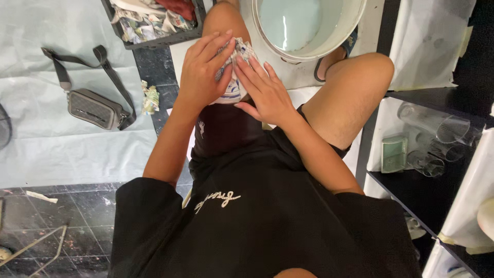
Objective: The person sits on the floor and wipes various glass and ceramic items with a red cloth. They handle a small glass, a square dish, a tumbler, and a bowl, wiping each item and placing them on a nearby shelf. The person also uses a piece of newspaper to wrap a bowl.
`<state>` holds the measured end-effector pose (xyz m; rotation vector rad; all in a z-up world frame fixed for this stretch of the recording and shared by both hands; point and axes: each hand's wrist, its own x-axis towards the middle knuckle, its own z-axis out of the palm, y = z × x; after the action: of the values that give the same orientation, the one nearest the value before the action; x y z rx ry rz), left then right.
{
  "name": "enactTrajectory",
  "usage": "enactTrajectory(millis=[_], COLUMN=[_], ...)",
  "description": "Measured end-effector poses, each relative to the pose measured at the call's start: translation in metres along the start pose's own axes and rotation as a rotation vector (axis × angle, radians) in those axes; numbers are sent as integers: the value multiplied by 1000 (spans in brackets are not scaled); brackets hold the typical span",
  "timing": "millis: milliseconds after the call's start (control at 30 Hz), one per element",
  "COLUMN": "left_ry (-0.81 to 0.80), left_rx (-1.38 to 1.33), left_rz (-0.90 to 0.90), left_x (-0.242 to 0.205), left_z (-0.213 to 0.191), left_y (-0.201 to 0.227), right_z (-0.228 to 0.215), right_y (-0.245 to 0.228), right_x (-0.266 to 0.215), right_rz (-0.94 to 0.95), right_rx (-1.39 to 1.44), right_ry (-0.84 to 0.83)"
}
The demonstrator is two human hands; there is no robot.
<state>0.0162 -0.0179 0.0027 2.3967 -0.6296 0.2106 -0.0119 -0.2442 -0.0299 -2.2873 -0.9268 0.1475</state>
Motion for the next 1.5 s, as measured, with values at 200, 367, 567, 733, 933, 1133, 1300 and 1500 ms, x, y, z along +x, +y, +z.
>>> enactTrajectory(millis=[200, 367, 567, 733, 933, 1133, 1300, 1500], left_ry=[-40, -46, 233, -232, -236, 72, 36, -70], left_rx=[107, 1, -376, -683, -616, 191, 117, 263], left_rz=[79, 50, -418, -729, -833, -272, 24, 129], left_x=[-14, -18, -46, -77, -76, -44, -44, -61], left_z=[-18, -17, -25, -30, -27, -10, -17, -27], left_y=[0, 0, -2, -19, 7, 30, 23, 9], right_z=[13, 10, -4, -17, -19, -11, -11, 1], right_y=[10, 14, 1, -2, -2, -2, 5, 14], right_x=[9, 20, 37, 41, 42, 38, 39, 34], right_rz=[-61, -134, -174, -189, -158, -137, -178, -220], right_rx=[68, -74, -165, -28, -48, -43, 16, 94], right_ry=[30, -38, -122, -158, -198, -149, -64, 19])
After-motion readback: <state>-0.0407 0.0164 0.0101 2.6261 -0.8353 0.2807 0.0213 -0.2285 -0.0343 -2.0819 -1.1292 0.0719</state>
